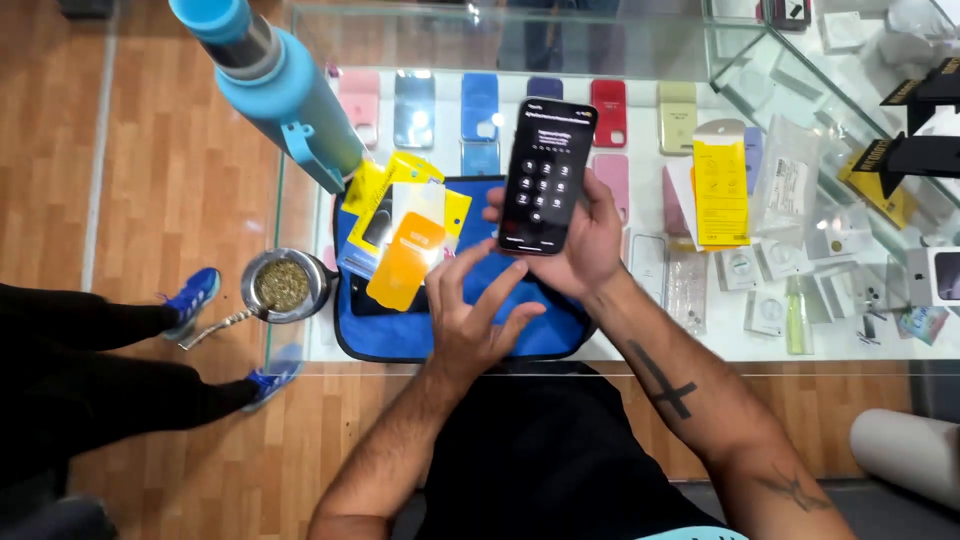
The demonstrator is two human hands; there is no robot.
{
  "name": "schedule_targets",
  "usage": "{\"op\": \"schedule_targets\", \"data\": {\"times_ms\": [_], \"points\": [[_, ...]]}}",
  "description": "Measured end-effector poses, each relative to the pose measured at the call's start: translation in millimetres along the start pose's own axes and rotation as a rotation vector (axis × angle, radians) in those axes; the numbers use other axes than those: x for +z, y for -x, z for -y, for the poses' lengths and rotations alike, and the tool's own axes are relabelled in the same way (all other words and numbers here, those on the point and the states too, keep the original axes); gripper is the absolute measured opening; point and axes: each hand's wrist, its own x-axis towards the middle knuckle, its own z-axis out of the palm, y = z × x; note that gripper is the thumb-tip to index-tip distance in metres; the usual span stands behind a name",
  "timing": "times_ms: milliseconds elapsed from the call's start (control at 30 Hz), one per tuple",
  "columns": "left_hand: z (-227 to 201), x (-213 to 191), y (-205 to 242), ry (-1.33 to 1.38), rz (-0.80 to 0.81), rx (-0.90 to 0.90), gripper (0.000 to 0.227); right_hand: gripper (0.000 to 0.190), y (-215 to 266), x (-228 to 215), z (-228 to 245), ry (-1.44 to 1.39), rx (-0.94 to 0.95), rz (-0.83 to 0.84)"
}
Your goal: Cleaning a smartphone screen with a cloth and testing the touchscreen interface.
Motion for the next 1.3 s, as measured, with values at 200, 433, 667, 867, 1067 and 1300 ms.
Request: {"op": "schedule_targets", "data": {"times_ms": [200,433,667,867,1067,1300], "points": [[10,7,-12,-0.121,0.022,0.056,0.052,0.061,-7,2,-10,0.105,-0.023,-0.025],[17,10,-7,-0.067,-0.012,0.043,0.054,0.06,-7,6,-7,0.098,-0.066,-0.064],[15,5,-3,-0.128,0.001,0.061,0.051,0.055,2,2,-15,-0.017,-0.071,-0.135],[21,7,-11,-0.071,0.034,0.028,0.048,0.057,-9,6,-8,0.082,-0.072,-0.181],[22,7,-10,-0.034,0.038,0.002,0.049,0.061,-11,5,-7,0.072,-0.08,-0.204],[28,11,-7,-0.063,0.064,-0.003,0.052,0.059,-11,14,-4,0.087,-0.08,-0.194]]}}
